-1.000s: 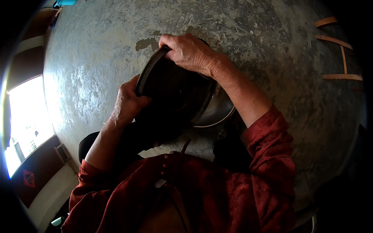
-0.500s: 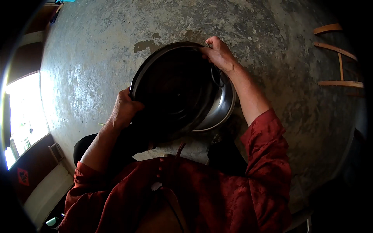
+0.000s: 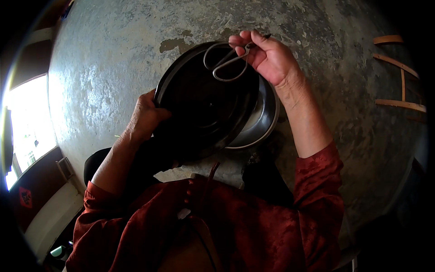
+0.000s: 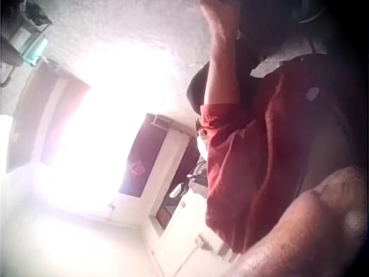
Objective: The person removes a thin wire from around the inside edge of a metal pot lid using shears. The person then pulls out the remaining wire and places it into a small metal bowl.
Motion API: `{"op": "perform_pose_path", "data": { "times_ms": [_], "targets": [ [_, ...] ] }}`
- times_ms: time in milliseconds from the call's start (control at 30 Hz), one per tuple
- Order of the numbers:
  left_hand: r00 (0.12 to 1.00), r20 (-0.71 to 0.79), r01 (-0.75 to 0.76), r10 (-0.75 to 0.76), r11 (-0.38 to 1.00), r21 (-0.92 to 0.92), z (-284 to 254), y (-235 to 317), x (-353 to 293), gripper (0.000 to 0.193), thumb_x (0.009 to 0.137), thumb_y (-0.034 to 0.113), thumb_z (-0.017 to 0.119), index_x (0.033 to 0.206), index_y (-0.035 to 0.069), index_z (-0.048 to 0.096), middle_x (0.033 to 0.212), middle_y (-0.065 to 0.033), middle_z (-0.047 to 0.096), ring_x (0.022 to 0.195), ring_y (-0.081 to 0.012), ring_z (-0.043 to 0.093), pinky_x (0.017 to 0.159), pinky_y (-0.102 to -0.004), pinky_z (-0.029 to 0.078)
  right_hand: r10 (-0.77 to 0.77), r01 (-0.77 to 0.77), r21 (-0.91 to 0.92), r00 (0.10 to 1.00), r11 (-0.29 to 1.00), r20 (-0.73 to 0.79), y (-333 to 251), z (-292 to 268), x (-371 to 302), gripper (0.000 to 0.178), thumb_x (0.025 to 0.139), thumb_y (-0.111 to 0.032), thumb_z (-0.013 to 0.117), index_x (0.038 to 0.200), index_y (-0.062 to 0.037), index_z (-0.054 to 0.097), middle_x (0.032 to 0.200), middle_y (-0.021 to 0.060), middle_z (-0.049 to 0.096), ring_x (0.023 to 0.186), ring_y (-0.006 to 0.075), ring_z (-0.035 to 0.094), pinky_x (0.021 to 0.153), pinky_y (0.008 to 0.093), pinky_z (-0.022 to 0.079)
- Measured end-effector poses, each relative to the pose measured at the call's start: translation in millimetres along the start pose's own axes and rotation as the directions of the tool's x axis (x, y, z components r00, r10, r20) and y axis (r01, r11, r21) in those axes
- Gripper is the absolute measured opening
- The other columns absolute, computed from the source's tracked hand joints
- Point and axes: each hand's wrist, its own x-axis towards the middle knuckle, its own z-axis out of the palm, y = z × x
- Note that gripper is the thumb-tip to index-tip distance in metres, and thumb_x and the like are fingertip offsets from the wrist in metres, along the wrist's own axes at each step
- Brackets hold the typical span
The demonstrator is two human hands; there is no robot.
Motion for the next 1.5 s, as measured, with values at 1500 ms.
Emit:
{"op": "perform_pose_path", "data": {
  "times_ms": [1500],
  "targets": [
    [0.996,-0.040,-0.075,0.084,0.977,0.199,10,15,-14,0.044,0.076,0.004,0.065,0.119,-0.003,0.059,0.099,-0.0159,0.070,0.091,-0.0212,0.067,0.083,-0.0353,0.053,-0.302,0.128,-0.904,0.953,0.408,-0.001,23,4,-20,0.015,0.096,-0.015,0.059,0.102,-0.0021,0.055,0.077,0.0062,0.064,0.072,0.0138,0.064,0.066,0.0302,0.051]
  ]
}}
